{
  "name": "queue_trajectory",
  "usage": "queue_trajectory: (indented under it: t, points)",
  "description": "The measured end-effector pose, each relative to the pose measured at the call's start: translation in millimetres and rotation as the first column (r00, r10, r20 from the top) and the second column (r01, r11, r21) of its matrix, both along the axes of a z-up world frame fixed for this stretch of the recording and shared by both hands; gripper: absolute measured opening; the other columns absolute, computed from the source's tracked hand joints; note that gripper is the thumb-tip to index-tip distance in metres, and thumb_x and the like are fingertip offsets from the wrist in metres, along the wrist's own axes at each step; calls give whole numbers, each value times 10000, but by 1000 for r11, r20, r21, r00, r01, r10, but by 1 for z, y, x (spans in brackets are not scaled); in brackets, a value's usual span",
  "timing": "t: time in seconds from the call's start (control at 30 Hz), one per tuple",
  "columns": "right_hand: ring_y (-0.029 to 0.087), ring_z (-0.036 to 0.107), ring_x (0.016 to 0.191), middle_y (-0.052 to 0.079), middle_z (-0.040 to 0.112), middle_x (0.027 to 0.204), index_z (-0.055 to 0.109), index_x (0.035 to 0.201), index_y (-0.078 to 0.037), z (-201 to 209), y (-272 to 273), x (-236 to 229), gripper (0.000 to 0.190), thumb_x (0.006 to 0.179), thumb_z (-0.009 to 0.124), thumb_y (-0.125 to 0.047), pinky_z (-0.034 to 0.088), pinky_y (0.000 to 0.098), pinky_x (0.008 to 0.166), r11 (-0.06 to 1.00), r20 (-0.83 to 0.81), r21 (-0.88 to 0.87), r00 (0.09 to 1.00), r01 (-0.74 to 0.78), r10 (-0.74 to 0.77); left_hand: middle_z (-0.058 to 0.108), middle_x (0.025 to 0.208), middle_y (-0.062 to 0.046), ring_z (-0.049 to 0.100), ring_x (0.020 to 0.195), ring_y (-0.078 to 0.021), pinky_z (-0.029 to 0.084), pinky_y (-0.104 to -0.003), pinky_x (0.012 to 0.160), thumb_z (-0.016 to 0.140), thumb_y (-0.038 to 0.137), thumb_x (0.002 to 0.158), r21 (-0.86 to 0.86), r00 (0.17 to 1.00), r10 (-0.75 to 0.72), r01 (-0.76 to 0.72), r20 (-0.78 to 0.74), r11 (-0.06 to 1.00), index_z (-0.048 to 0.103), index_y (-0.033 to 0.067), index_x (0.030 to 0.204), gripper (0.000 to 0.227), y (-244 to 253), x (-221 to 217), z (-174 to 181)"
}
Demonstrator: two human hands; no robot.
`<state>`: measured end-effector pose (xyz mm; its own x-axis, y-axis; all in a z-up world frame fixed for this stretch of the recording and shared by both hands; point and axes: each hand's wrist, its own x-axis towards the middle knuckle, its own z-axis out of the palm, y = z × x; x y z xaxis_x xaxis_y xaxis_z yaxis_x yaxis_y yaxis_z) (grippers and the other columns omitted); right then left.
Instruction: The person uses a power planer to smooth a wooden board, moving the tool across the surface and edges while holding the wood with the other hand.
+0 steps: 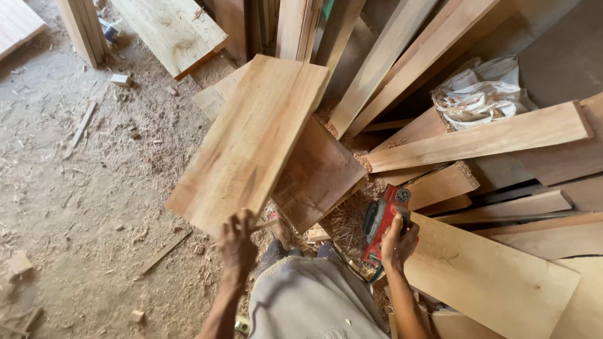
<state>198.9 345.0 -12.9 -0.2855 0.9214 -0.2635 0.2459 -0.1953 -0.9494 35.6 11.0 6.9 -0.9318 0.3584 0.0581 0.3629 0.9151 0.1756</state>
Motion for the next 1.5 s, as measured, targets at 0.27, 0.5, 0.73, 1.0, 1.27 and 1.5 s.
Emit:
queue_trajectory:
  t: [0.27, 0.5, 0.73, 1.0, 1.27, 1.5]
  points:
    - [111, 486, 500, 47, 540, 698, 430, 1112, 4, 11, -4, -1, 422, 990, 660, -328, 401, 293, 405, 999, 25, 45, 1000, -9, 8, 566, 1080, -183, 572, 878, -277, 562, -401, 673, 680, 138, 737, 168, 962, -164, 202, -217, 965, 501, -32, 1336, 648, 36, 25, -52]
    - [114, 486, 502, 53, 525, 688, 391, 1139, -25, 15, -3, -4, 410, 1002, 636, -324, 377, 297, 395, 1000, 25, -12, 1000, -8, 9, 722, 976, -79, 621, 755, -175, 552, -292, 632, 595, 60, 908, 340, 989, -81, 119, -123, 933, 743, 155, 1006, 202, -33, -68, -66]
    - [107, 470, 486, 42, 519, 685, 392, 1143, -26, 15, 1, -3, 403, 1000, 633, -316, 370, 294, 386, 1000, 35, 0, 999, -4, 4, 596, 627, 33, 483, 567, -129, 370, -295, 521, 572, 579, 989, 47, 888, 164, -159, -429, 986, 753, 139, 863, 493, -131, -217, -102]
    - [96, 461, 489, 49, 516, 674, 385, 1152, -10, 19, 0, -4, 398, 1015, 625, -296, 349, 295, 383, 1000, 43, 12, 999, -12, 12, 377, 502, 30, 246, 397, -83, 191, -298, 376, 376, 698, 1020, 270, 587, 242, -648, 773, 712, 474, 149, 569, 717, -104, -134, -104]
    - [101, 421, 465, 35, 478, 658, 377, 1133, -42, 24, 0, -6, 381, 1006, 623, -304, 334, 287, 377, 998, 33, -55, 999, 14, -12, 421, 529, 32, 335, 391, -100, 244, -306, 325, 395, 632, 994, 362, 442, 185, -864, 878, 350, 433, 174, 668, 564, -46, 55, -72]
    - [105, 440, 476, 36, 493, 672, 376, 1119, -49, 17, 2, -3, 391, 999, 628, -324, 350, 282, 383, 997, 29, -75, 999, 20, -18, 358, 611, 45, 313, 467, -95, 282, -310, 394, 418, 648, 1029, 401, 412, 151, -910, 898, 103, 418, 154, 742, 572, 15, 49, -80]
